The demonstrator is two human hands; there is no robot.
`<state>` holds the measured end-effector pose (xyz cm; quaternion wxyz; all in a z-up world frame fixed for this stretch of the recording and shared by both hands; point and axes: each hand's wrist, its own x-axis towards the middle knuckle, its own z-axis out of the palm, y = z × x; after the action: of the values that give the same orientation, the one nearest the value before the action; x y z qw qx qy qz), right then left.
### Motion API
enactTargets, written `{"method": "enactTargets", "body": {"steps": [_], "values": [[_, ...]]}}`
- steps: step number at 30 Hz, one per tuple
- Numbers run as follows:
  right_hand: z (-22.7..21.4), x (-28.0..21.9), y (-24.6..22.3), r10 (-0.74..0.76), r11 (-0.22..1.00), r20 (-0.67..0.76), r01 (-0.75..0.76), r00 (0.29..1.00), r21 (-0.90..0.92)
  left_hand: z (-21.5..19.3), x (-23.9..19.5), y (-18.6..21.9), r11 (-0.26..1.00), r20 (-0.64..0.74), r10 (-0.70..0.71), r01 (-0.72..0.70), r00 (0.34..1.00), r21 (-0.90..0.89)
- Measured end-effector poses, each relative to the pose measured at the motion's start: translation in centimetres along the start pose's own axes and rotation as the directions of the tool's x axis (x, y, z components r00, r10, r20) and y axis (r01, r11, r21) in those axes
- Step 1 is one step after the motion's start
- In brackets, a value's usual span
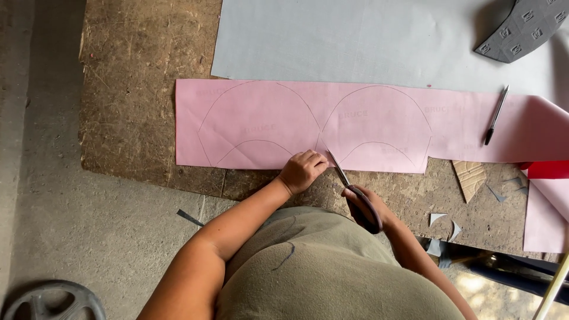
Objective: Tracing a template onto pink upholstery material and cutting out the shapes with scissors
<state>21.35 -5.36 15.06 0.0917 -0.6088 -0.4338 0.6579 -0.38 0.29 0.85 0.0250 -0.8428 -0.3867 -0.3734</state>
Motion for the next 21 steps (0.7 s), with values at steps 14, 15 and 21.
{"method": "enactTargets", "body": {"steps": [14,15,21], "values": [[2.1,4.5,-2.4,-0.066,0.995,-0.119,0.056,0.991,-0.087,-2.1,1.0,-0.6,0.999,-0.012,0.015,-0.015,1.000,-0.029],[2.2,5.6,-2.1,-0.065,0.997,-0.106,0.068,0.992,0.032,-1.5,0.7,-0.5,0.998,-0.014,0.023,-0.024,1.000,-0.064],[2.3,11.3,-1.0,-0.080,0.979,-0.115,0.100,0.990,0.178,-1.1,0.4,-1.1,0.998,-0.021,0.009,-0.011,1.000,-0.067]]}}
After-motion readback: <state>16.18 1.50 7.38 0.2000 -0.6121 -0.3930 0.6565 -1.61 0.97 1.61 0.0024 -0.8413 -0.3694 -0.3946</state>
